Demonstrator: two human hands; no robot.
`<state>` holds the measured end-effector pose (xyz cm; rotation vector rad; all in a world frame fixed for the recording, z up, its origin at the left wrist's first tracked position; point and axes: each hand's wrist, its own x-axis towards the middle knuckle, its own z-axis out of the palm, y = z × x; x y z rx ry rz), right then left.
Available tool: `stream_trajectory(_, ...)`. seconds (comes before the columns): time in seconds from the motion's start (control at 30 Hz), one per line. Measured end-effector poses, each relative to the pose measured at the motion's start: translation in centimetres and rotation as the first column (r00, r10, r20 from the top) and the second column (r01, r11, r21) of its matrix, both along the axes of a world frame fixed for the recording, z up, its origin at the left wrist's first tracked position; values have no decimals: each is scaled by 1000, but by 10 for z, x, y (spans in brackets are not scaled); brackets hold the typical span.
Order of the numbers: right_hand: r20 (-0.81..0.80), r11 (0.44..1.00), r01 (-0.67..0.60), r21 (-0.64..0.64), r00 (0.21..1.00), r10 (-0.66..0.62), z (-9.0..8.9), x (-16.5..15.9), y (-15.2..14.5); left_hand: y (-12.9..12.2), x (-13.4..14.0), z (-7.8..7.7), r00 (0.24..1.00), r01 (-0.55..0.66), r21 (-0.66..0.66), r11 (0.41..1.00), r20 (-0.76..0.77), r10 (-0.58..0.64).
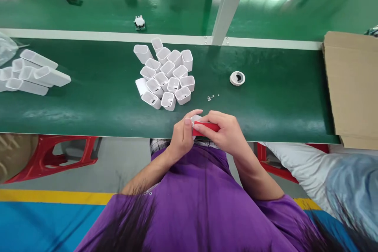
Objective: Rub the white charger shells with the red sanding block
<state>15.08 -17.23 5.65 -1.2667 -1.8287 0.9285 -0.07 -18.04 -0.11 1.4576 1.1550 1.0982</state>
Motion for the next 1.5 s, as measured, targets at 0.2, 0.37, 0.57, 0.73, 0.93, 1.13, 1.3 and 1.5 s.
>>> stream_trajectory(0.2, -36, 984, 6, -179, 999, -13, 6, -3, -3, 0, -3, -1, 1000, -10, 62, 998, 0, 10)
stream_trajectory(0.37, -292, 872, -204, -444, 954, 75, -2, 9, 4, 3, -9, 5, 983, 72, -133, 988, 177, -48)
stream_trajectory(0.57, -330, 835, -208, -510, 943, 33, -6, 20, 5, 7, -6, 8, 982, 61, -184, 981, 190, -26)
stream_trajectory(0.73, -248, 918, -96, -384, 969, -2, -1, 10, 6, 7, -6, 5, 996, 29, -119, 993, 89, -18)
stream_trajectory(0.93, -80, 958, -55, -280, 996, 34, 7, 3, 2, -2, -2, -4, 996, -27, 108, 994, -80, 36)
stream_trajectory(1.13, 18, 999, 12, -49, 1000, -11, 7, -6, -4, 0, 1, -3, 994, -40, 140, 989, -100, 55)
stream_trajectory(1.3, -54, 994, -50, -101, 998, 45, 5, -5, -2, 5, -6, 7, 998, 34, -76, 996, 57, -30)
stream_trajectory(1.5, -207, 905, -155, -396, 975, 76, 7, 6, 1, 1, -6, 6, 998, -23, -114, 993, 62, 31)
